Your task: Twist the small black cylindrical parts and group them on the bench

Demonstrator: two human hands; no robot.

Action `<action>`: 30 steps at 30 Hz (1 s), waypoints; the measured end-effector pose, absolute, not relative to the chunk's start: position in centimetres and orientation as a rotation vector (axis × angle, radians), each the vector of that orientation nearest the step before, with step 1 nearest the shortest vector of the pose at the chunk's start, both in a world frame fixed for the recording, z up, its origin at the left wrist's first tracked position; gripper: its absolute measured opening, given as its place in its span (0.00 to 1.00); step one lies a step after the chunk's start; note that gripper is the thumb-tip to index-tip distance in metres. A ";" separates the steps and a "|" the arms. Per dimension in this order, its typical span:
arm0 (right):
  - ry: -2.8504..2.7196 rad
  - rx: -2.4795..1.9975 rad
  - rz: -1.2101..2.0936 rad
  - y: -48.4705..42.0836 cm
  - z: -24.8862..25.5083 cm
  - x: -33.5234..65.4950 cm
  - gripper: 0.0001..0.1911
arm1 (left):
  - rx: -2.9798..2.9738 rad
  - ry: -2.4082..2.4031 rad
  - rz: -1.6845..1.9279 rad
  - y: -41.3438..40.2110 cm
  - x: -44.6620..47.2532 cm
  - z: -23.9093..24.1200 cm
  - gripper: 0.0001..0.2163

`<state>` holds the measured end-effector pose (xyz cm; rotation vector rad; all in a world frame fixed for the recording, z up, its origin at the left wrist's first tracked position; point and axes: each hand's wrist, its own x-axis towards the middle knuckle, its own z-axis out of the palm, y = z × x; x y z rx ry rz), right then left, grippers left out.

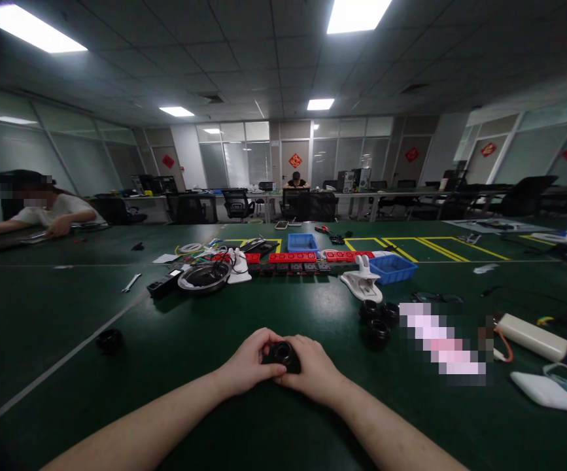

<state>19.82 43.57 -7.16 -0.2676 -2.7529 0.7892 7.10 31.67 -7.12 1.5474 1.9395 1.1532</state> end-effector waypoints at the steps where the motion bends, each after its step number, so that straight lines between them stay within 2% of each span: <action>1: -2.763 -0.219 0.850 43.9 -7.1 19.9 0.23 | 1.571 1.910 1.140 31.6 6.9 -7.1 0.16; 9: -2.804 -0.094 1.188 45.6 -6.7 20.0 0.14 | 1.647 1.748 1.102 31.6 6.3 -6.8 0.18; 24: -2.780 -0.181 1.162 45.5 -7.2 19.8 0.15 | 1.592 1.744 1.119 31.8 6.4 -7.1 0.18; 30: -2.780 -0.351 0.917 44.7 -7.5 19.7 0.18 | 1.566 1.962 1.136 31.6 7.5 -7.1 0.16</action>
